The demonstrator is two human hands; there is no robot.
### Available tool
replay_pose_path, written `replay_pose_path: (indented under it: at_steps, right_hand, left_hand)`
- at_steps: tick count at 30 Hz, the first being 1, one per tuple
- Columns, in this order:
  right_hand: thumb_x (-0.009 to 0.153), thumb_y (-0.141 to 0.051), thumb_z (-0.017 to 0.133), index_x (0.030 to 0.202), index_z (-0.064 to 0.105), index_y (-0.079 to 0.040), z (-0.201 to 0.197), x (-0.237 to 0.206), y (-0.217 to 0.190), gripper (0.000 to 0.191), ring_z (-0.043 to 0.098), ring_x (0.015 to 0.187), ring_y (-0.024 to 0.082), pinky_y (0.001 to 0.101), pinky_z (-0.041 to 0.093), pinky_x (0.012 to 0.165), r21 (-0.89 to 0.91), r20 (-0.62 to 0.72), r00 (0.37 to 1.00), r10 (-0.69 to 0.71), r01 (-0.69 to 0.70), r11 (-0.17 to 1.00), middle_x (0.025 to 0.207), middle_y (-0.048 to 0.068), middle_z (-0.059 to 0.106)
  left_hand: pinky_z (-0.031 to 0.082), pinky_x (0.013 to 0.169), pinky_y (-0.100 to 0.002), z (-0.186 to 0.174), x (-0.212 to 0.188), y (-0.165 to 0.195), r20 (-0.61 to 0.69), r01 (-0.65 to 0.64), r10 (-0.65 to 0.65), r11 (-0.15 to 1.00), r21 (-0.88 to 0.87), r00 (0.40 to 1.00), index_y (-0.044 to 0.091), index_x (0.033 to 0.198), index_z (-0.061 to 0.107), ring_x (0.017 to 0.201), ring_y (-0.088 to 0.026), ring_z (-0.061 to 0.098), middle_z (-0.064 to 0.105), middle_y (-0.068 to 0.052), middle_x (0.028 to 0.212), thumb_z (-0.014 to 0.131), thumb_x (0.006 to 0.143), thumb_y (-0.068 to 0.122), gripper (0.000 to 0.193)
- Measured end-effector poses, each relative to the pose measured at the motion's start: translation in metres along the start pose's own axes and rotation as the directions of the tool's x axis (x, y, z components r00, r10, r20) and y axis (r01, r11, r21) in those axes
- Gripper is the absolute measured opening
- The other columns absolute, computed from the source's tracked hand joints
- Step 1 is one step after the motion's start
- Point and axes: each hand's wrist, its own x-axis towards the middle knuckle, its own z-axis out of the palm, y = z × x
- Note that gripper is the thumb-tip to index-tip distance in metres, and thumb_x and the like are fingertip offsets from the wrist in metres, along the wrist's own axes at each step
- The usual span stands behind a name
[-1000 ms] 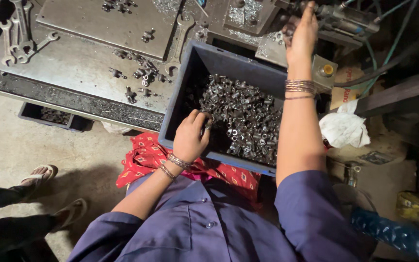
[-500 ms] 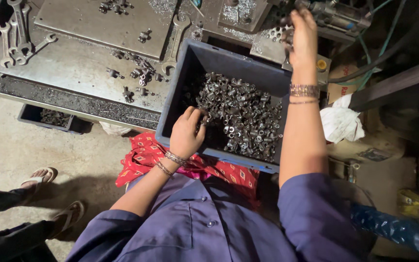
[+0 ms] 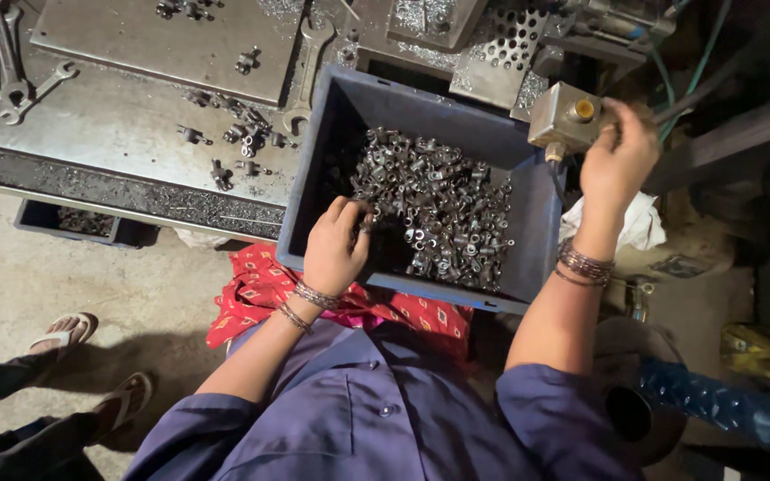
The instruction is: The person sits at a workshop bench and sorts small black metal fastener parts by hand, picking them from a large blue bin, checking them, and placing selected pieces into the machine beside the bench. They occasionally wipe the work surface with a red patterned cloth and move parts between the bin, the table, and the machine.
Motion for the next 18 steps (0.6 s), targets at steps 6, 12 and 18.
replay_pose_path:
  at_steps: [6, 12, 18]
  right_hand:
    - [0.096, 0.002, 0.06, 0.119, 0.078, -0.013, 0.0, -0.008, -0.044, 0.033, 0.064, 0.103, 0.045, 0.0503, 0.051, 0.089, -0.217, 0.079, 0.997, 0.017, 0.001, 0.976, 0.117, 0.027, 0.065]
    - [0.095, -0.001, 0.06, 0.114, 0.077, -0.011, -0.005, 0.0, -0.051, 0.028, 0.063, 0.1, 0.046, 0.0516, 0.05, 0.085, -0.247, 0.132, 0.989, 0.067, -0.033, 0.969, 0.114, 0.026, 0.065]
    - [0.097, -0.003, 0.06, 0.115, 0.077, -0.013, -0.004, 0.006, -0.041, 0.027, 0.063, 0.103, 0.043, 0.0503, 0.05, 0.087, -0.226, 0.188, 0.975, 0.122, -0.077, 0.971, 0.11, 0.022, 0.066]
  left_hand:
    - [0.05, 0.077, -0.048, -0.001, -0.001, 0.0, -0.009, -0.013, 0.013, 1.0, 0.0, 1.0, 0.004, 0.108, 0.062, 0.091, -0.039, 0.062, 0.062, -0.015, 0.103, 0.065, 0.091, 0.006, 0.017]
    - [0.051, 0.078, -0.048, -0.001, -0.001, 0.0, -0.001, -0.013, 0.013, 1.0, 0.016, 1.0, 0.005, 0.108, 0.062, 0.091, -0.039, 0.062, 0.061, -0.015, 0.102, 0.066, 0.092, 0.007, 0.016]
    - [0.05, 0.079, -0.048, 0.0, -0.001, -0.003, 0.001, -0.03, 0.03, 0.999, 0.025, 1.0, 0.005, 0.109, 0.062, 0.093, -0.04, 0.062, 0.06, -0.016, 0.103, 0.066, 0.09, 0.006, 0.019]
